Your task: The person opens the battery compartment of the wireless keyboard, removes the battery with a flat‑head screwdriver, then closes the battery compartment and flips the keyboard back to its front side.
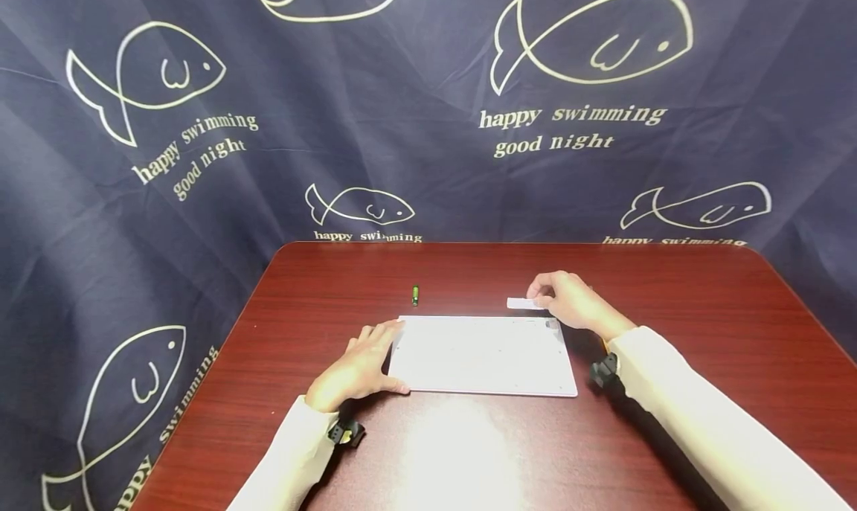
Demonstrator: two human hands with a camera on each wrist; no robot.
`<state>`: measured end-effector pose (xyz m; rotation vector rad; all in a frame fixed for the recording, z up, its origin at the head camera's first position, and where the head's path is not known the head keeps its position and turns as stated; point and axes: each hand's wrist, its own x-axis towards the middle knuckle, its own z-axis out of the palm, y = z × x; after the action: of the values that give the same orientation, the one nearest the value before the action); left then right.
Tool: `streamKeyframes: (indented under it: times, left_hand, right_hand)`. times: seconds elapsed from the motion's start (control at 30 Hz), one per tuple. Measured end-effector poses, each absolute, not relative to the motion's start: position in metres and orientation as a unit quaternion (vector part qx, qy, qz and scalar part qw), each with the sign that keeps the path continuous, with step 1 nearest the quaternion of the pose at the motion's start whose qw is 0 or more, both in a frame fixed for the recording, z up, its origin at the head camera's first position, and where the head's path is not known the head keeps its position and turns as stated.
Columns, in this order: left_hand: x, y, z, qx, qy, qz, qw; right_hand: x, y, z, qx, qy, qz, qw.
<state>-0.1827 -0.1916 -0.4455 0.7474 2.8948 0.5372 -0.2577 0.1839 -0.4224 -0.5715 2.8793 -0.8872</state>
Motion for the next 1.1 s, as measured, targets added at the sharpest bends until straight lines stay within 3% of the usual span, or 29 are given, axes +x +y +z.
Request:
streamKeyframes:
  times: [0.2,0.33,0.73,1.1]
  left_hand:
    - [-0.183,-0.191,-0.445,0.246,0.952,0.176,0.051]
    - [-0.182,-0.191,-0.445,0.245,0.952,0.176,0.053]
    - [-0.183,-0.190,-0.444,0.239,0.953,0.175,0.055]
    - [-0.184,-0.189,-0.444,0.241,0.953,0.176,0.052]
  right_hand:
    - [-0.251,0.189,-0.416,-0.223,0.929,-0.281,0.091]
    - [-0.251,0.190,-0.418,-0.226,0.930,-0.275,0.096]
    - [-0.247,0.190,-0.418,-0.238,0.924,-0.286,0.090]
    - [-0.237,0.190,-0.419,-0.233,0.937,-0.254,0.052]
